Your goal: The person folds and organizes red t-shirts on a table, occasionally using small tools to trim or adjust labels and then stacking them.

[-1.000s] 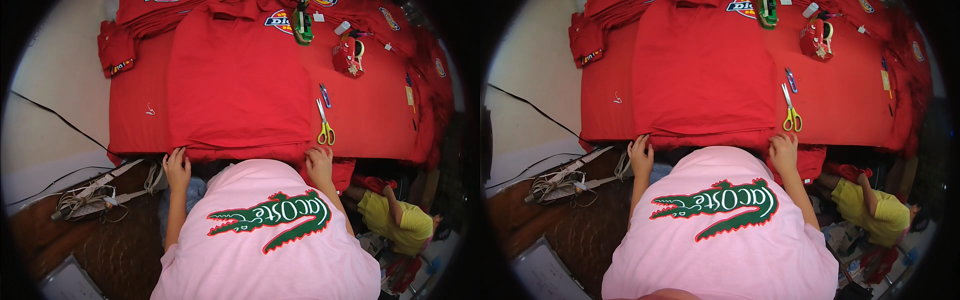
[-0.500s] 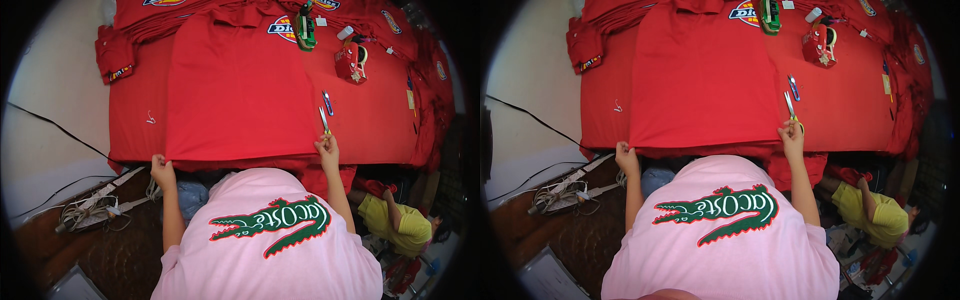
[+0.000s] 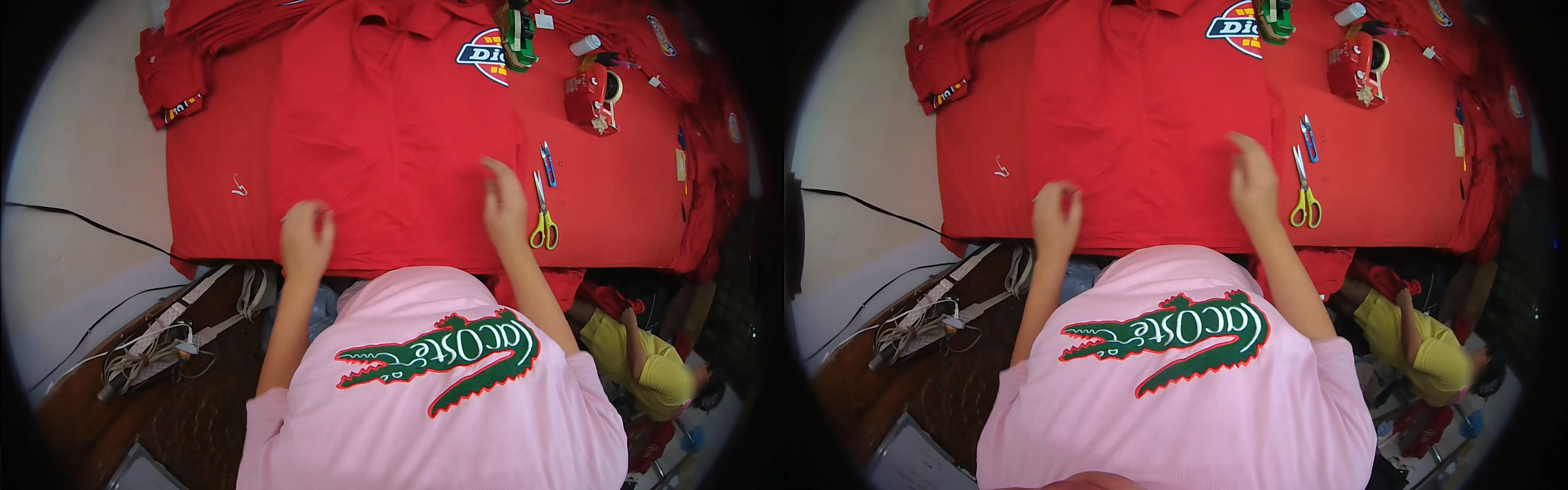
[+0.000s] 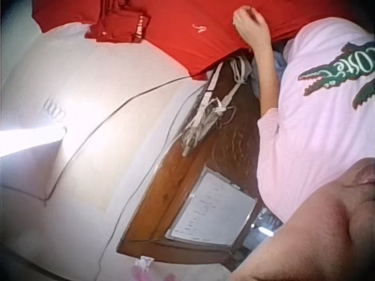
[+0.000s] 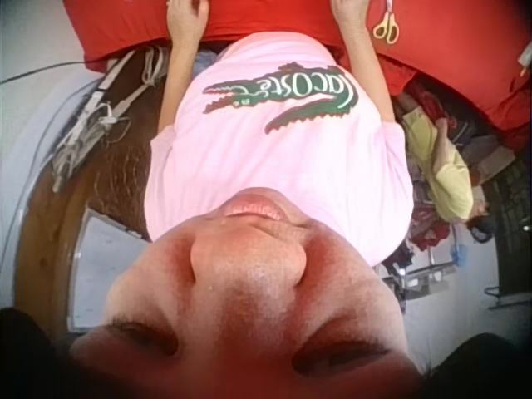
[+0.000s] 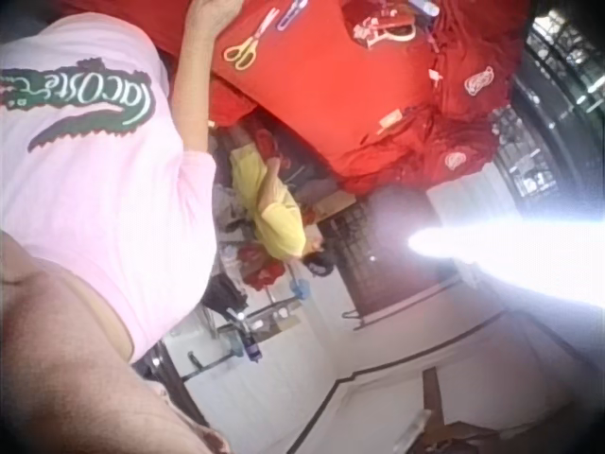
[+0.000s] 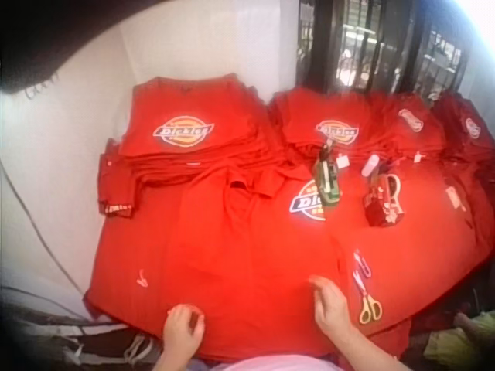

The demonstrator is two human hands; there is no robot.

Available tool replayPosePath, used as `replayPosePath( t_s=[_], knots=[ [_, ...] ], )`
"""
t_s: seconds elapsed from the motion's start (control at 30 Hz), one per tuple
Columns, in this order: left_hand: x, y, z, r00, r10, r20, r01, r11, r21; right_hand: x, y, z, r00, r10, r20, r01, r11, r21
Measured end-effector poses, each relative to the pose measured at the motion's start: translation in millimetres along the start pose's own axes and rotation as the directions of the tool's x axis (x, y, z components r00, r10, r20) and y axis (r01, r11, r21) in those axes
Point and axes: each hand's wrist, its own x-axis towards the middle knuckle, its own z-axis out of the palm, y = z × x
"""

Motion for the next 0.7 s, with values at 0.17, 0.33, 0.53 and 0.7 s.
replayPosePath(
  t_s=[0.17, 0.33, 0.53, 0.7],
  knots=[
    [50, 13, 102, 0.961, 0.235, 0.145, -0.265, 0.933, 0.242, 6, -22, 96, 0.792, -0.350, 0.500, 0.389, 0.921, 0.028],
    [55, -35, 84, 0.999, -0.022, 0.048, 0.002, 0.923, 0.384, 44, 14, 89, 0.877, -0.088, 0.472, 0.297, 0.872, -0.389],
    [58, -46, 77, 0.998, -0.009, 0.055, -0.012, 0.928, 0.373, 74, 37, 79, 0.958, -0.073, 0.276, 0.203, 0.854, -0.480],
    [59, -22, 82, 0.994, -0.076, 0.076, 0.054, 0.963, 0.265, 58, 32, 79, 0.864, -0.201, 0.461, 0.325, 0.923, -0.208]
  ],
)
